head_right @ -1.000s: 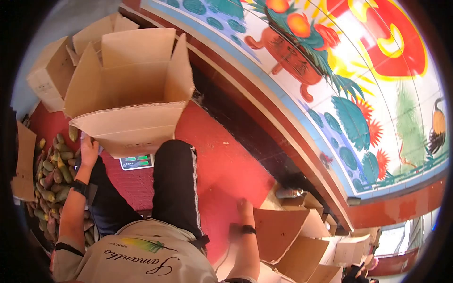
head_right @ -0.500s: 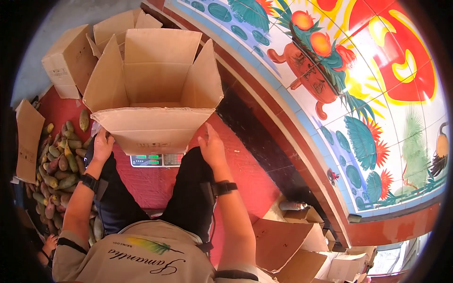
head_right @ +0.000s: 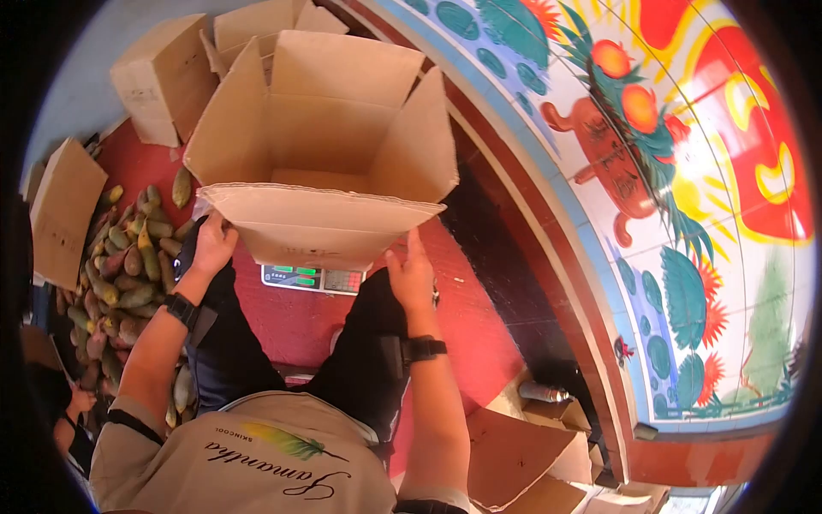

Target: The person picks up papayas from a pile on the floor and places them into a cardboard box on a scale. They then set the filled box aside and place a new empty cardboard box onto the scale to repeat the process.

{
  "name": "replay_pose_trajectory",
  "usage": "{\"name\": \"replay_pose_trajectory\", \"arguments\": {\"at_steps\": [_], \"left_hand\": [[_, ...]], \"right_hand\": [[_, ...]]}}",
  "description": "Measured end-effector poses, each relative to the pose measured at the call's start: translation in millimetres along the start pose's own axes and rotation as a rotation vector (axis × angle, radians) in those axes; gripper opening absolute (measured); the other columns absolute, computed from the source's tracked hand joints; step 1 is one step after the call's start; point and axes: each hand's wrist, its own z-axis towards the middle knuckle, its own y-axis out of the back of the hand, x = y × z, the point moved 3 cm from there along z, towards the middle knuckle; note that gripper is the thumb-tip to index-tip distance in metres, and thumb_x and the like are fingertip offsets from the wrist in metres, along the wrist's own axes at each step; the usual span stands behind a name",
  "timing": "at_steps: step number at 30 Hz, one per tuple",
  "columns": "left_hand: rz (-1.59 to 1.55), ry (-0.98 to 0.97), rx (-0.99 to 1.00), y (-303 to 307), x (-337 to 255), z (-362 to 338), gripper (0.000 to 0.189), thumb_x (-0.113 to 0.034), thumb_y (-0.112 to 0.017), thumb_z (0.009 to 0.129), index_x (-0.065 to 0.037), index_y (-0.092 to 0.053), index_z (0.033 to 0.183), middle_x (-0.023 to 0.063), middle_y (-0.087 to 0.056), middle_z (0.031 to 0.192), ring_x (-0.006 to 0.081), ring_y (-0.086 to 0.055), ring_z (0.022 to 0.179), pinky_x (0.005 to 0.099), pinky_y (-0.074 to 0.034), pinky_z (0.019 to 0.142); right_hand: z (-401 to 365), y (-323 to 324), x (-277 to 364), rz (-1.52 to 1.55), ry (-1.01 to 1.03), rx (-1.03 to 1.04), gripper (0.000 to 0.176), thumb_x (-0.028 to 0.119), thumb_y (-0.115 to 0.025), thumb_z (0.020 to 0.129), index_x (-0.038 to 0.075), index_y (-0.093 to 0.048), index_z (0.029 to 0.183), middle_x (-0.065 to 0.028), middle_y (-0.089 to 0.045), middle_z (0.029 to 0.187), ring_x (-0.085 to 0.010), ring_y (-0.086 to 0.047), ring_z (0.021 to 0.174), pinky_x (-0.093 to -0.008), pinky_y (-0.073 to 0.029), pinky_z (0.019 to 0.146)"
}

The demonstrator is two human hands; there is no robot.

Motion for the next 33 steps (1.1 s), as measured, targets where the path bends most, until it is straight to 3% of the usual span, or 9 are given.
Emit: {"name": "replay_pose_trajectory", "arguments": {"at_steps": [3, 4, 8, 13, 19, 23, 29, 31, 33], "left_hand": [[-0.050, 0.020, 0.005, 1.3, -3.9, -0.3, 0.026, -0.001, -0.050, 0.070, 0.002, -0.053, 0.096, 0.0206, -0.057, 0.083, 0.0351, -0.058, 0.076, 0.0376, -0.047, 0.066], [-0.080, 0.017, 0.003, 0.9, -3.4, -0.9, 0.027, -0.001, -0.050, 0.070, 0.002, -0.053, 0.096, 0.0207, -0.057, 0.083, 0.0352, -0.058, 0.076, 0.0375, -0.047, 0.066], [-0.110, 0.021, 0.002, 3.2, -1.7, -3.6, 0.027, -0.002, -0.052, 0.070, 0.001, -0.053, 0.096, 0.0205, -0.057, 0.080, 0.0349, -0.058, 0.074, 0.0367, -0.047, 0.066], [-0.184, -0.003, 0.000, -2.9, 15.8, -8.4, 0.027, -0.005, -0.053, 0.070, 0.001, -0.053, 0.097, 0.0196, -0.056, 0.076, 0.0315, -0.058, 0.068, 0.0357, -0.047, 0.063], [-0.155, 0.021, 0.021, 0.5, 8.2, -8.5, 0.030, -0.007, -0.053, 0.070, 0.000, -0.053, 0.099, 0.0194, -0.057, 0.079, 0.0327, -0.058, 0.071, 0.0371, -0.047, 0.065], [-0.108, -0.031, 0.037, 5.2, 1.3, -8.8, 0.032, -0.009, -0.053, 0.070, 0.000, -0.052, 0.101, 0.0210, -0.057, 0.083, 0.0363, -0.057, 0.075, 0.0386, -0.047, 0.067], [-0.047, 0.102, 0.075, 7.3, 18.5, -2.2, 0.038, -0.008, -0.051, 0.072, -0.001, -0.049, 0.110, 0.0232, -0.057, 0.073, 0.0378, -0.058, 0.075, 0.0415, -0.047, 0.067], [-0.010, 0.056, -0.019, 16.9, 19.9, 2.0, 0.034, 0.005, -0.046, 0.076, 0.001, -0.048, 0.109, 0.0108, -0.056, 0.073, 0.0174, -0.057, 0.068, 0.0294, -0.046, 0.063], [-0.155, 0.046, -0.095, 35.0, 16.3, -2.5, 0.039, 0.008, -0.043, 0.075, 0.000, -0.046, 0.114, 0.0102, -0.057, 0.081, 0.0165, -0.057, 0.074, 0.0277, -0.047, 0.068]], "right_hand": [[1.2, -0.9, -2.8, 0.126, 0.059, -0.004, 0.062, 0.008, -0.059, 0.077, 0.004, -0.034, 0.134, -0.0191, -0.056, 0.115, -0.0309, -0.060, 0.093, -0.0352, -0.048, 0.070], [1.5, -1.3, -2.8, 0.141, 0.082, -0.017, 0.061, 0.006, -0.058, 0.078, 0.003, -0.034, 0.133, -0.0179, -0.057, 0.114, -0.0258, -0.062, 0.091, -0.0314, -0.049, 0.066], [0.8, 0.8, 1.2, 0.225, 0.055, 0.006, 0.059, 0.004, -0.058, 0.078, 0.001, -0.036, 0.133, -0.0161, -0.059, 0.112, -0.0197, -0.063, 0.088, -0.0276, -0.048, 0.065], [-0.8, 2.0, 4.7, 0.232, 0.052, 0.028, 0.060, 0.004, -0.059, 0.078, 0.000, -0.035, 0.133, -0.0163, -0.059, 0.113, -0.0186, -0.063, 0.087, -0.0263, -0.049, 0.068], [-4.9, 1.2, 1.6, 0.344, 0.107, 0.010, 0.058, 0.003, -0.057, 0.079, 0.000, -0.035, 0.133, -0.0176, -0.059, 0.111, -0.0184, -0.062, 0.086, -0.0257, -0.049, 0.070], [-6.4, 3.9, 0.8, 0.262, 0.096, -0.004, 0.058, 0.003, -0.057, 0.079, 0.001, -0.036, 0.133, -0.0177, -0.059, 0.109, -0.0172, -0.062, 0.082, -0.0257, -0.049, 0.069], [-5.5, 0.3, -1.5, 0.103, 0.029, -0.050, 0.057, 0.004, -0.058, 0.078, 0.000, -0.038, 0.131, -0.0173, -0.060, 0.107, -0.0158, -0.062, 0.080, -0.0262, -0.048, 0.066], [-4.6, 0.2, 0.3, 0.188, 0.047, -0.085, 0.055, 0.005, -0.057, 0.078, 0.000, -0.038, 0.130, -0.0159, -0.060, 0.105, -0.0165, -0.061, 0.076, -0.0278, -0.048, 0.066], [-5.4, 2.6, 2.6, 0.182, 0.032, -0.100, 0.054, 0.005, -0.057, 0.078, 0.000, -0.039, 0.129, -0.0156, -0.060, 0.103, -0.0173, -0.060, 0.077, -0.0283, -0.048, 0.067]]}}
